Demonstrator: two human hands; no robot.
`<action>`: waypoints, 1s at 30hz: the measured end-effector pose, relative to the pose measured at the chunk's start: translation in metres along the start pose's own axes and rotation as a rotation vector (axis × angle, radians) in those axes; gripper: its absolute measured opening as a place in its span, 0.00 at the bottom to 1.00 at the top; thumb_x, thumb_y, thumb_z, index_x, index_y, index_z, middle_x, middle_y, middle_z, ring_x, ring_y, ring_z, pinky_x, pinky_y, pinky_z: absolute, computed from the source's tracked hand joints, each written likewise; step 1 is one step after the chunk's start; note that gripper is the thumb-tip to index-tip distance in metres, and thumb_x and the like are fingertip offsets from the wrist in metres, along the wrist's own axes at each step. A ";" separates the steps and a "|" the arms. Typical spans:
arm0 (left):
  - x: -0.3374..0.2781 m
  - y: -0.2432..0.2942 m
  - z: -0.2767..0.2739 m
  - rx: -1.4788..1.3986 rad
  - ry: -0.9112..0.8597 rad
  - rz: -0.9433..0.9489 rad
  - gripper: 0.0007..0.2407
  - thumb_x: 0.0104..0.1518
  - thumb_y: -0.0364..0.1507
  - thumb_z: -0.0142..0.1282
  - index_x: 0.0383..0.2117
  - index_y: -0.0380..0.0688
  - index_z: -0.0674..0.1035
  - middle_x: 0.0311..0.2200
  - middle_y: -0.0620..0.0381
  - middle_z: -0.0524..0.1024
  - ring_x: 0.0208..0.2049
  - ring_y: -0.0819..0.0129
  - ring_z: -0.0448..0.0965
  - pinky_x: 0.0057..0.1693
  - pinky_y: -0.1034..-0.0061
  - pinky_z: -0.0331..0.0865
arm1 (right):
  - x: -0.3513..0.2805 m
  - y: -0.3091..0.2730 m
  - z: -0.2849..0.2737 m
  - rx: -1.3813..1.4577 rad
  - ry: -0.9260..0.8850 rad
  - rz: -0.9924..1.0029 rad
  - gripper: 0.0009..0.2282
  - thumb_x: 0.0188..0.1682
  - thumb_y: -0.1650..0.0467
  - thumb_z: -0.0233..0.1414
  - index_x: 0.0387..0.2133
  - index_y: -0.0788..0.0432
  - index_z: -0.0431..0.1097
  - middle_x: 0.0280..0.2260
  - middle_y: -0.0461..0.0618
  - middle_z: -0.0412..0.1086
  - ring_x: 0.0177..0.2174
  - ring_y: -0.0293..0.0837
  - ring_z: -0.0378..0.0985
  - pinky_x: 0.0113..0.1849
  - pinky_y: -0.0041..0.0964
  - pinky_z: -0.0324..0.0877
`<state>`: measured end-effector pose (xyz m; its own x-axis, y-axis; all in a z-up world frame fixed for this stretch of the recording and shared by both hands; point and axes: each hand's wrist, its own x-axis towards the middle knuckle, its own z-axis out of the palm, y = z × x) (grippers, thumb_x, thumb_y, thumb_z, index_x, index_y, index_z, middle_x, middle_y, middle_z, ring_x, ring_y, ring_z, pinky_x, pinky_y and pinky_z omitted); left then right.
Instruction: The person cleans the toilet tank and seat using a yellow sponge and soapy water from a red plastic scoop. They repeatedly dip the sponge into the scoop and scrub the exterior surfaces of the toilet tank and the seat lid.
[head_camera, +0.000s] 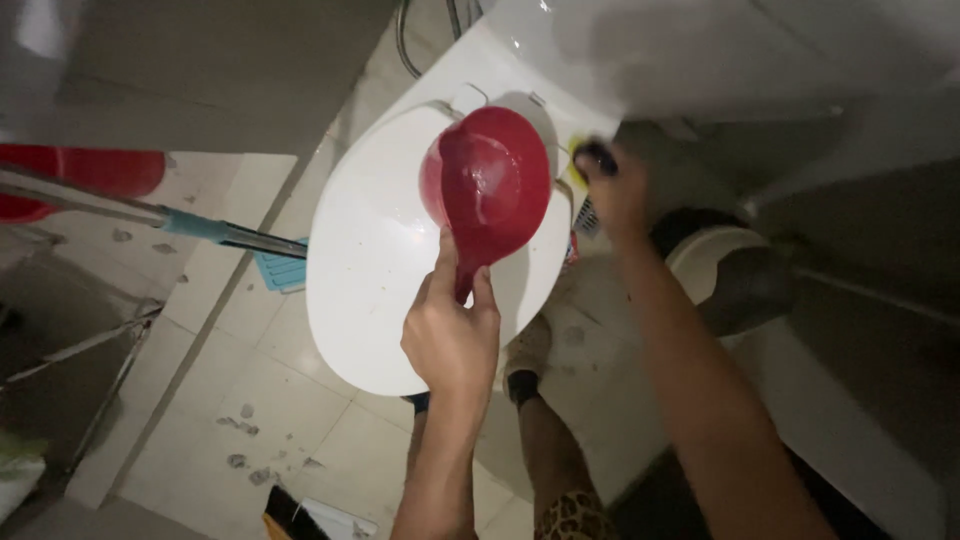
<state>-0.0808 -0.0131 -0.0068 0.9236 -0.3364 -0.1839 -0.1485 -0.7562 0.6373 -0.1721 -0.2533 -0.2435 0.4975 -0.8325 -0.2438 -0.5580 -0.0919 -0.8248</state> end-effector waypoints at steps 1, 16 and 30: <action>-0.001 0.001 0.002 0.004 -0.002 -0.003 0.22 0.53 0.26 0.63 0.57 0.42 0.78 0.32 0.47 0.84 0.28 0.60 0.86 0.35 0.67 0.78 | -0.003 -0.017 0.001 0.001 -0.003 0.004 0.14 0.50 0.68 0.62 0.47 0.61 0.77 0.37 0.55 0.80 0.35 0.45 0.80 0.40 0.41 0.73; -0.033 0.005 -0.003 0.016 -0.005 -0.051 0.23 0.55 0.27 0.63 0.59 0.47 0.76 0.32 0.50 0.84 0.29 0.61 0.87 0.37 0.67 0.78 | 0.010 0.008 0.006 0.017 0.157 -0.087 0.09 0.48 0.70 0.64 0.38 0.64 0.77 0.33 0.55 0.79 0.32 0.44 0.78 0.38 0.41 0.74; -0.042 -0.030 -0.055 -0.016 0.126 0.002 0.21 0.51 0.24 0.65 0.55 0.44 0.81 0.29 0.45 0.83 0.26 0.54 0.83 0.36 0.62 0.75 | -0.114 -0.080 0.015 -0.258 -0.015 -0.738 0.22 0.42 0.74 0.67 0.51 0.66 0.71 0.47 0.63 0.73 0.48 0.61 0.75 0.51 0.55 0.70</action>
